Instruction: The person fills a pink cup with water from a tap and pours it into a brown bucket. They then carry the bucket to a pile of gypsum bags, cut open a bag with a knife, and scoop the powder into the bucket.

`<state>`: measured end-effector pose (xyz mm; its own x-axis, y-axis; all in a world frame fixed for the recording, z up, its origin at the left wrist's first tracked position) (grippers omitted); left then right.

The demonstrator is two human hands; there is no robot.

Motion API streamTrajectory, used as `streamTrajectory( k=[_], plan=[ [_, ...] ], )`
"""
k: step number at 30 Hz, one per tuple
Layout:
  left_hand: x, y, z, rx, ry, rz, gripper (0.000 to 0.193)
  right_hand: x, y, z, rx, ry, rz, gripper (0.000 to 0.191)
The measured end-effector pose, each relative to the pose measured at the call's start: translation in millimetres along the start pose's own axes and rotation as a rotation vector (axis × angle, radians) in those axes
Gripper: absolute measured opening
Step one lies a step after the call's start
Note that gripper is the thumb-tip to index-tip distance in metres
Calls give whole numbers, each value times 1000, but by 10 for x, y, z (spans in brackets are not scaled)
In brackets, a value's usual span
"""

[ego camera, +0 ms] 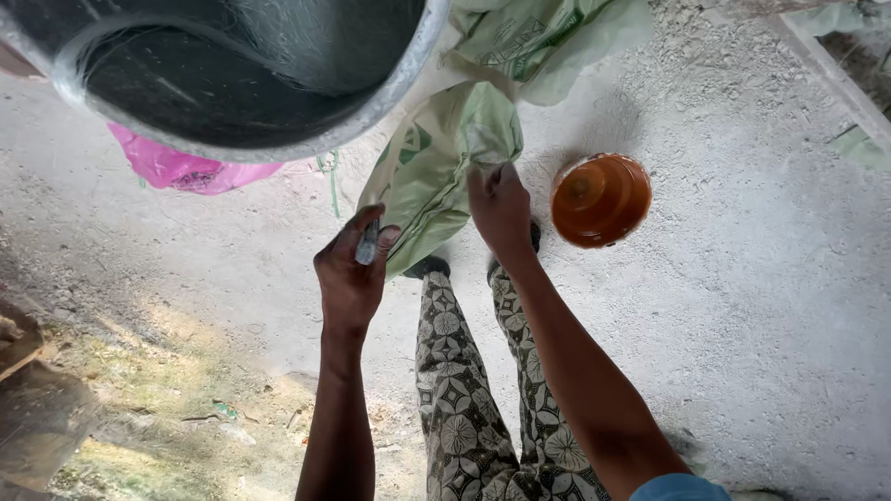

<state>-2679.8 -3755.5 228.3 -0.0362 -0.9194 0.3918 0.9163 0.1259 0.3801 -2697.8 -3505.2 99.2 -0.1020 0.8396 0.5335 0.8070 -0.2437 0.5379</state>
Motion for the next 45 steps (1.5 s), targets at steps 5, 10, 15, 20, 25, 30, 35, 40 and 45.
streamTrajectory(
  k=[5,10,15,20,25,30,35,40,45],
  plan=[
    [38,192,-61,-68,117,-46,29,-119,-117,-517,306,411,241,53],
    [-80,450,-134,-163,200,-160,39,-297,-219,-303,463,227,279,36],
    [-137,513,-533,201,54,-121,24,-211,-133,-113,480,92,251,18],
    [-7,441,-202,-39,105,-88,42,-1,1,-319,493,245,269,13],
    [-122,234,-574,193,6,-244,30,18,91,-629,561,394,302,43],
    [-163,-156,-635,-8,-130,-338,35,-103,-130,-367,260,526,230,34],
    [-136,-520,-733,-65,-218,-487,35,-172,-159,56,102,344,101,31],
    [-398,-783,-757,-242,-93,-602,31,-429,36,509,-230,-817,-106,31],
    [-952,-987,-787,-506,-230,-660,31,-520,253,447,-154,-1150,-28,33]
  ],
)
Point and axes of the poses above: each hand's wrist, its own y-axis away from the middle knuckle, its own x-axis out of the back of the hand, z = x × y, the point moved 10 cm from there along -y, towards the middle knuckle, and after that the axes turned 7 degrees about y, right-handed, at the moved point
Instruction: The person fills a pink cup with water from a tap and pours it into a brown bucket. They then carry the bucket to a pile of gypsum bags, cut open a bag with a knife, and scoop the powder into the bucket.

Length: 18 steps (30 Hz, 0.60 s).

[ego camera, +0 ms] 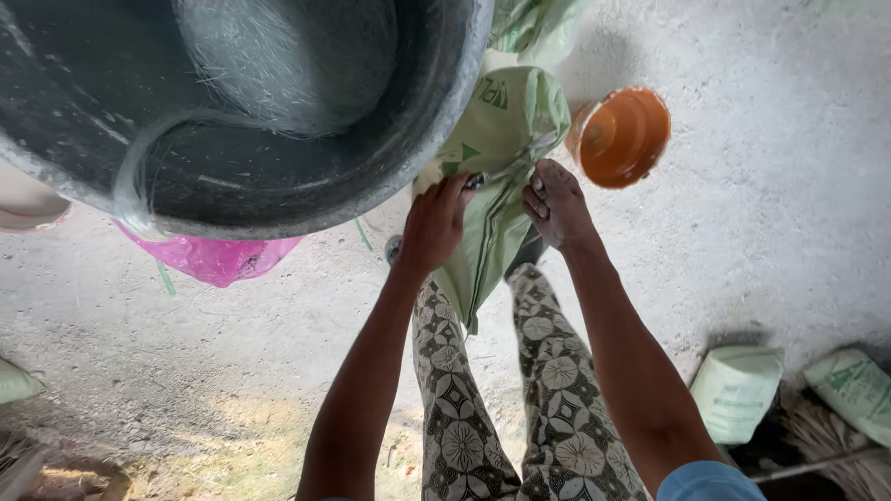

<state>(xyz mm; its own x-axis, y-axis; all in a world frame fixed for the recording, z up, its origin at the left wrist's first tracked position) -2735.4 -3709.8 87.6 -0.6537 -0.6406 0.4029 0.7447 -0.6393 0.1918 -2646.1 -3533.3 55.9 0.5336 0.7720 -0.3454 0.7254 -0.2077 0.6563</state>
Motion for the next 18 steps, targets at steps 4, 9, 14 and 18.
streamTrajectory(
  k=[4,9,14,18],
  plan=[
    [-26,-121,23,-73,-25,-5,38,73,72,55,-13,-49,102,33],
    [29,-131,144,-46,-161,-79,33,106,56,-9,19,-77,93,33],
    [153,-204,299,-69,-265,-152,34,202,116,15,51,-83,178,32],
    [263,-207,466,-134,-412,-94,30,195,157,-45,20,-6,285,32]
  ],
)
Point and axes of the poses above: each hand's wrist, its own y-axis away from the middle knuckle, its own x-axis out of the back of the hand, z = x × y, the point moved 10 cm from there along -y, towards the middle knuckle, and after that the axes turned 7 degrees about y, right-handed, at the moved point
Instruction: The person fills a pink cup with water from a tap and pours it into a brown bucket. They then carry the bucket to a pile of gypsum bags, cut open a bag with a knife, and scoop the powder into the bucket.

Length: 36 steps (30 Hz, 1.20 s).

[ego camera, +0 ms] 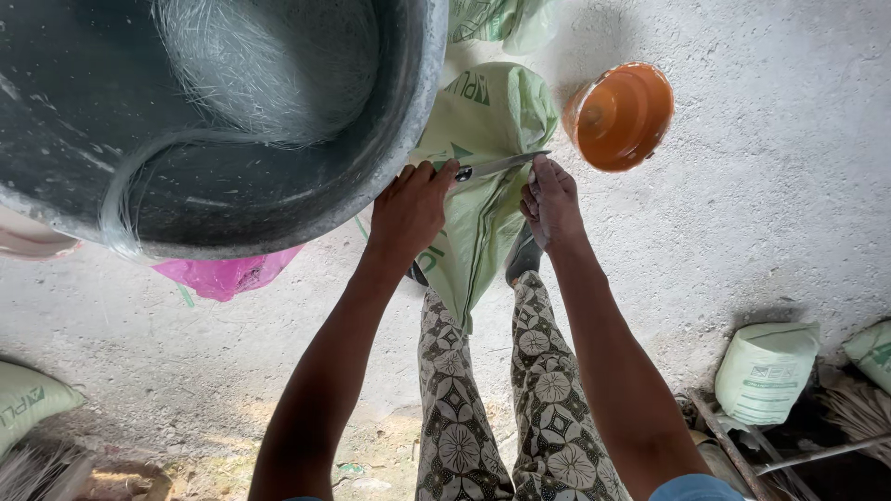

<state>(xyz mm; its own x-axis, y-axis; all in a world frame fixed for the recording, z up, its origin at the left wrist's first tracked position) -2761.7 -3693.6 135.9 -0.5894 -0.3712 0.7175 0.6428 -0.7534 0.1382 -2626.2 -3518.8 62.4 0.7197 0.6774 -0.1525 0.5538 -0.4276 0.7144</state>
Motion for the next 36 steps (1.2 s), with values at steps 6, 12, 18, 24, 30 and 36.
streamTrajectory(
  k=[6,12,18,24,30,36],
  plan=[
    [-417,-226,321,-122,-379,-40,35,-384,491,-174,247,550,3,34],
    [-359,-71,59,172,48,30,25,836,478,-58,203,173,143,33],
    [-236,-292,213,165,121,14,30,2017,471,372,162,1229,321,41],
    [-381,-751,-37,472,205,135,59,748,-79,346,272,862,218,45],
    [-719,-793,-253,504,412,139,18,-184,-641,243,-249,661,27,56],
    [-830,-546,-369,460,340,333,12,73,-605,289,62,461,-15,36]
  ],
)
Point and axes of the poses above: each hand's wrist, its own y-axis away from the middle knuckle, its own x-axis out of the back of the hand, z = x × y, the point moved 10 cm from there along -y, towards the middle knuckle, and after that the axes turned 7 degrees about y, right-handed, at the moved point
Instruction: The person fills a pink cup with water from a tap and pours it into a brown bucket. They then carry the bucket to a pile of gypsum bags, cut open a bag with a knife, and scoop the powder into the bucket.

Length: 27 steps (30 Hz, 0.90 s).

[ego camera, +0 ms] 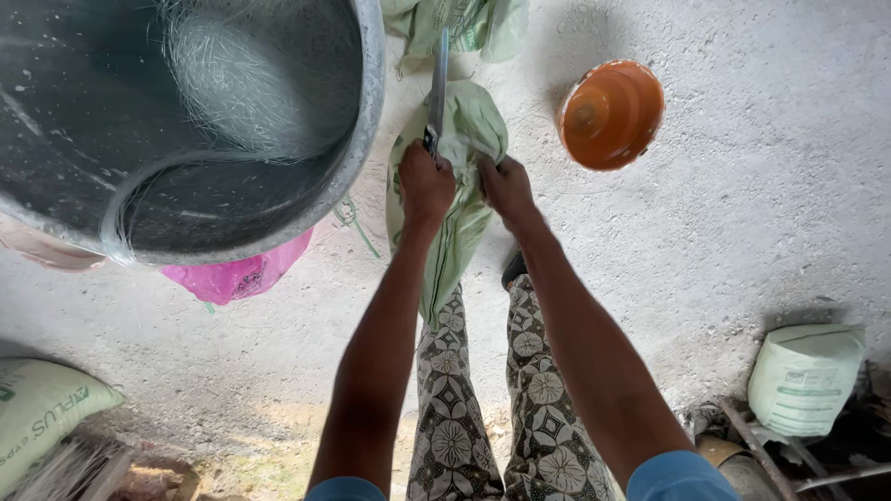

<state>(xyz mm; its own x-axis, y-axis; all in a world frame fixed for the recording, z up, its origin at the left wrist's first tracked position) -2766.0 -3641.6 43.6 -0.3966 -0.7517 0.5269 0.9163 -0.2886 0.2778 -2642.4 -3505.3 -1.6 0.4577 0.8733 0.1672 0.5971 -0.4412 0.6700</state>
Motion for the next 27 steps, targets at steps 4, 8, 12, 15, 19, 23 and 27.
streamTrajectory(
  k=[4,8,12,15,19,23,27],
  plan=[
    [81,319,22,72,-18,49,20,38,145,349,-33,-103,57,29],
    [408,757,285,139,-46,-115,51,-89,265,367,25,-175,-38,30],
    [879,1098,799,105,-188,-252,37,-211,325,338,71,-274,-117,33],
    [1155,1154,1414,-159,-247,-222,37,-224,315,394,47,-278,-101,32],
    [1257,1109,1839,-271,-284,-215,46,-205,272,432,36,-152,-89,36],
    [1372,956,1977,-314,-137,-23,31,-157,242,450,15,-99,-40,39],
    [1196,715,1790,-276,268,73,25,-173,252,451,-9,-53,-52,41]
  ],
)
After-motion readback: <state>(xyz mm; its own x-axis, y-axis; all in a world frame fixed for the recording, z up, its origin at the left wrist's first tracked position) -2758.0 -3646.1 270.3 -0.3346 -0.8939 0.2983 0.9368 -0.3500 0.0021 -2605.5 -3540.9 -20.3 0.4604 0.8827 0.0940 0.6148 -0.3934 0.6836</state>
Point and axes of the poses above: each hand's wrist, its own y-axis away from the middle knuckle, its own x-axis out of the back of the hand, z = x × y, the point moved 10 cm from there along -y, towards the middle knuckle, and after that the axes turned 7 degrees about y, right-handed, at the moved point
